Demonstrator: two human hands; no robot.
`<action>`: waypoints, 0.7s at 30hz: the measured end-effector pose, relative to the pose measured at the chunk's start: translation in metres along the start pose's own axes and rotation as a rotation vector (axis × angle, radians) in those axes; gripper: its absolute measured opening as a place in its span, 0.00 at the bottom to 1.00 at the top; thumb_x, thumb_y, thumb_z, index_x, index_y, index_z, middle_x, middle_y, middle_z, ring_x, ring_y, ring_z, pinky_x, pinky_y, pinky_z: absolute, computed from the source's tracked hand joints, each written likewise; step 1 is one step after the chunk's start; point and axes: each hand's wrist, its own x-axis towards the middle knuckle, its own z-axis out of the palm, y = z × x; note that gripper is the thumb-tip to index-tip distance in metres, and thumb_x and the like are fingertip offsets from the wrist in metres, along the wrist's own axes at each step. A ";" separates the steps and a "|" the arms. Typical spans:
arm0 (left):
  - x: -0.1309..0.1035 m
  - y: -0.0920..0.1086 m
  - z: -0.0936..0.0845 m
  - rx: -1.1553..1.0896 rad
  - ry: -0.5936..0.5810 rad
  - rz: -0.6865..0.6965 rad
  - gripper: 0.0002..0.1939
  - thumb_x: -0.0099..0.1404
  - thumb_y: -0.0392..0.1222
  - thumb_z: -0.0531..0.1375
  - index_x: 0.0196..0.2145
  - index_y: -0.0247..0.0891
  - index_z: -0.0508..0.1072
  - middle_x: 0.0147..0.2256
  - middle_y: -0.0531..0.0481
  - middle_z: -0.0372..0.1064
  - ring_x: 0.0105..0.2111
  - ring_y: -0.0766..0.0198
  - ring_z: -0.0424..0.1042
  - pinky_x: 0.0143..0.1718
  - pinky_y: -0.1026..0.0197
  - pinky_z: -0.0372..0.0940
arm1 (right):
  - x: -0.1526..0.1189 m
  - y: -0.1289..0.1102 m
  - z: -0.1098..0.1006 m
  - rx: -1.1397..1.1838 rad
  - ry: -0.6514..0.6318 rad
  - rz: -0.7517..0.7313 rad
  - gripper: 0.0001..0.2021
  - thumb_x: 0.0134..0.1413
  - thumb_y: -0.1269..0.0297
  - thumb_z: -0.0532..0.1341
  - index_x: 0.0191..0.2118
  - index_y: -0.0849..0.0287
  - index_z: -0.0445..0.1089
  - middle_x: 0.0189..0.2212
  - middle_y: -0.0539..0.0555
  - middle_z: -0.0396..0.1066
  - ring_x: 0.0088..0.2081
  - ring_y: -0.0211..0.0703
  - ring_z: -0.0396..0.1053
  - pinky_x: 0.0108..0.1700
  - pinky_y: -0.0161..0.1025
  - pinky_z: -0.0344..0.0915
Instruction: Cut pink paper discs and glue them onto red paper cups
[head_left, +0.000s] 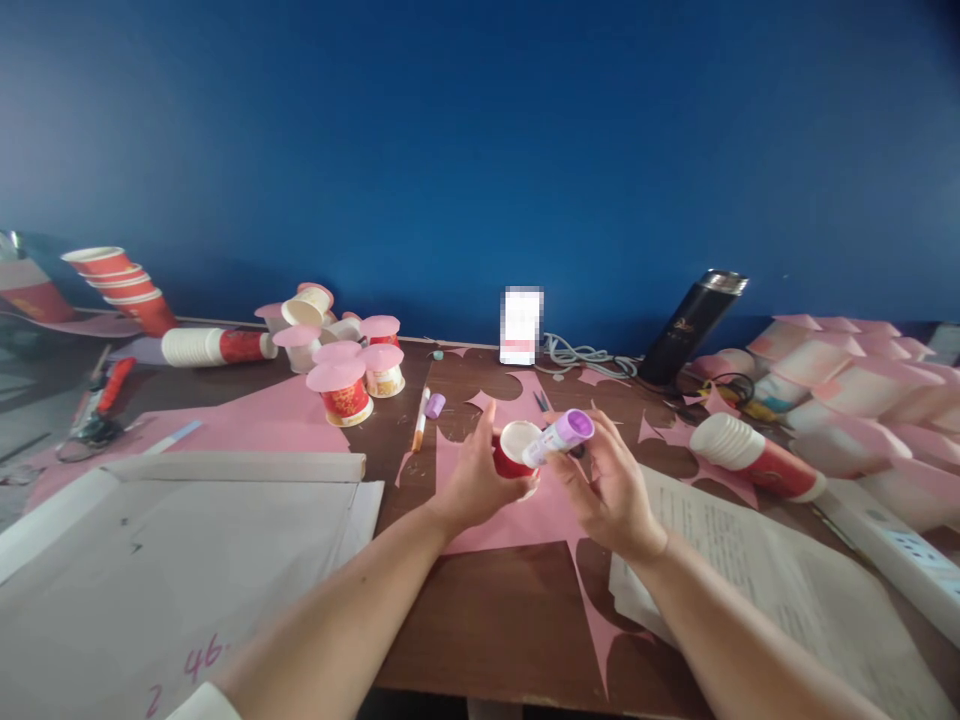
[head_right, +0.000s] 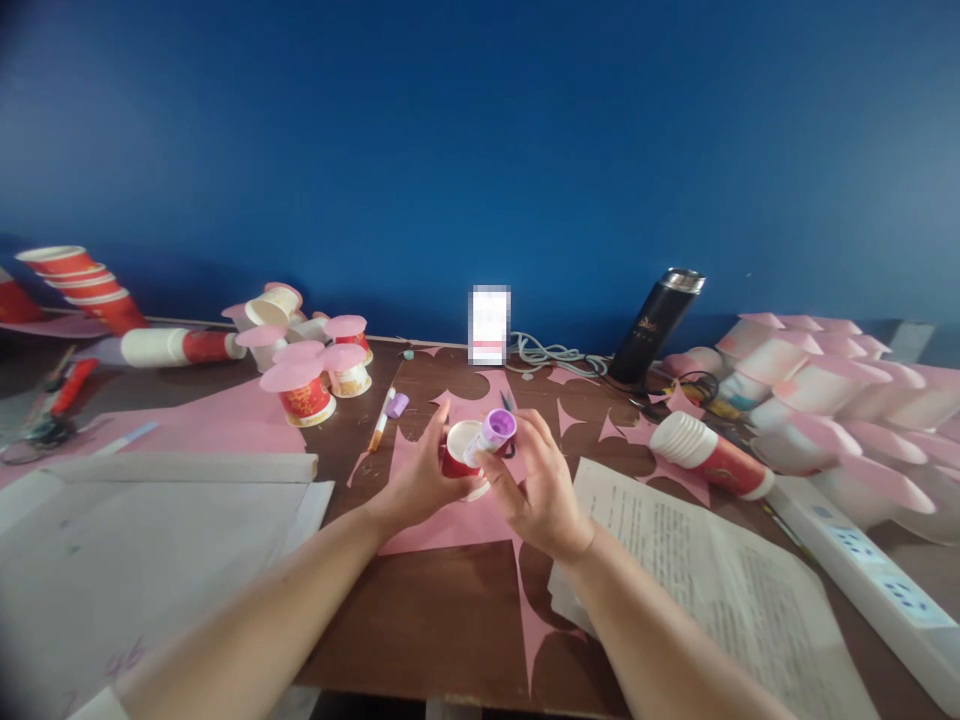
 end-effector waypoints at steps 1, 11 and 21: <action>0.000 0.000 0.000 0.006 0.000 0.003 0.58 0.47 0.41 0.69 0.67 0.40 0.39 0.47 0.40 0.67 0.49 0.48 0.66 0.52 0.42 0.61 | 0.001 -0.001 0.000 -0.016 -0.004 -0.003 0.11 0.59 0.63 0.57 0.47 0.54 0.66 0.39 0.55 0.66 0.40 0.47 0.66 0.43 0.46 0.65; 0.000 0.000 -0.002 0.058 0.015 0.011 0.58 0.45 0.44 0.71 0.66 0.38 0.42 0.53 0.36 0.62 0.54 0.44 0.62 0.54 0.41 0.57 | 0.001 0.012 -0.004 -0.055 0.176 0.086 0.11 0.60 0.63 0.56 0.47 0.55 0.67 0.39 0.57 0.69 0.40 0.49 0.67 0.42 0.47 0.65; 0.001 0.001 -0.003 0.115 0.008 0.034 0.54 0.47 0.44 0.69 0.65 0.38 0.45 0.55 0.36 0.61 0.56 0.44 0.61 0.56 0.42 0.56 | 0.001 0.026 0.001 -0.139 0.144 0.151 0.10 0.61 0.60 0.55 0.44 0.57 0.67 0.39 0.57 0.70 0.39 0.48 0.68 0.40 0.46 0.64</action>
